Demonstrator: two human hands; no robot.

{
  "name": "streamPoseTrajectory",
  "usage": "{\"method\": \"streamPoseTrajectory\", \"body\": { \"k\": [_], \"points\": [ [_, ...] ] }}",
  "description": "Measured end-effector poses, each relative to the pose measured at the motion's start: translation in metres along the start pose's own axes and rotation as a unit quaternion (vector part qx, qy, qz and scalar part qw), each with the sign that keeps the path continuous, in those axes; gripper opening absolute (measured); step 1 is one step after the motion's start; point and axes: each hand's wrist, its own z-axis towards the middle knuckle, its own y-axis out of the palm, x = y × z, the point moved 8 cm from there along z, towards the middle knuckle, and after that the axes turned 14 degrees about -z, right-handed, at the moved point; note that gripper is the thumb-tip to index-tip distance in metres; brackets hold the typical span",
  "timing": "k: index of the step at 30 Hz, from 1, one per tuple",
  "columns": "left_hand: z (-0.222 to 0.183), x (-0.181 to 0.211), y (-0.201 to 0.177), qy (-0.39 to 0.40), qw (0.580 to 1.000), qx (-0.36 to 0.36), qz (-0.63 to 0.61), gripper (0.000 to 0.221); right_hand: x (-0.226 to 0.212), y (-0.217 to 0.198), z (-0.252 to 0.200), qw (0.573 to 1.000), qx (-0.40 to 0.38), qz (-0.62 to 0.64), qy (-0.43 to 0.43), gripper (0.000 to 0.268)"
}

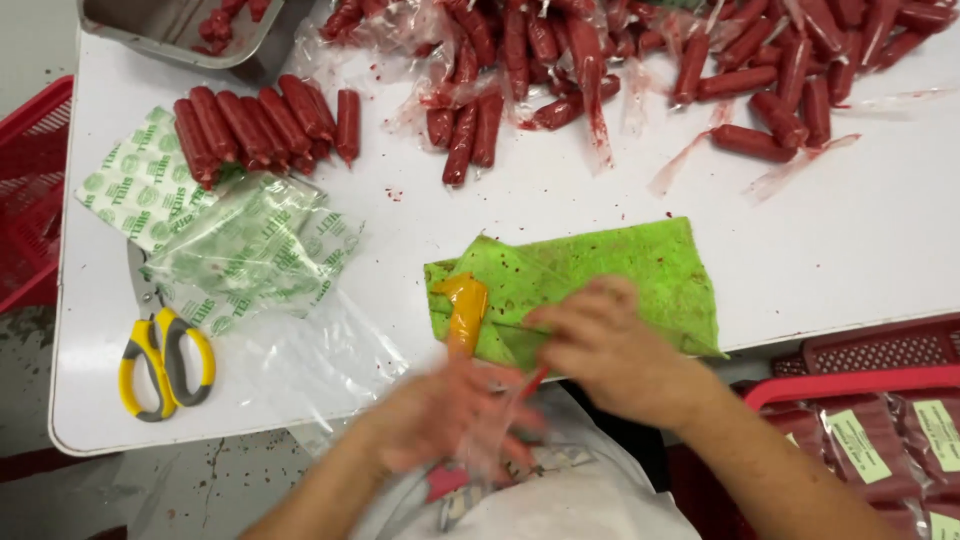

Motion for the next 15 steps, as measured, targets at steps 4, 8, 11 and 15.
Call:
{"method": "streamPoseTrajectory", "body": {
  "k": [4,8,11,15],
  "points": [
    [0.016,-0.051,-0.014,-0.072,0.991,0.111,0.018,0.024,-0.010,0.030,-0.015,0.979,-0.127,0.148,-0.064,0.020],
    [0.003,0.010,0.094,0.230,0.533,-0.131,0.803,0.017,-0.008,-0.037,0.008,0.905,-0.151,0.393,-0.053,0.040],
    [0.024,0.014,0.093,0.350,0.530,-0.185,0.750,0.021,0.010,-0.019,-0.019,0.757,-0.122,0.614,0.187,0.010],
    [0.075,-0.006,0.034,0.288,0.868,-0.024,0.403,0.023,0.020,0.023,-0.033,0.486,0.139,0.771,0.386,0.009]
  ]
}}
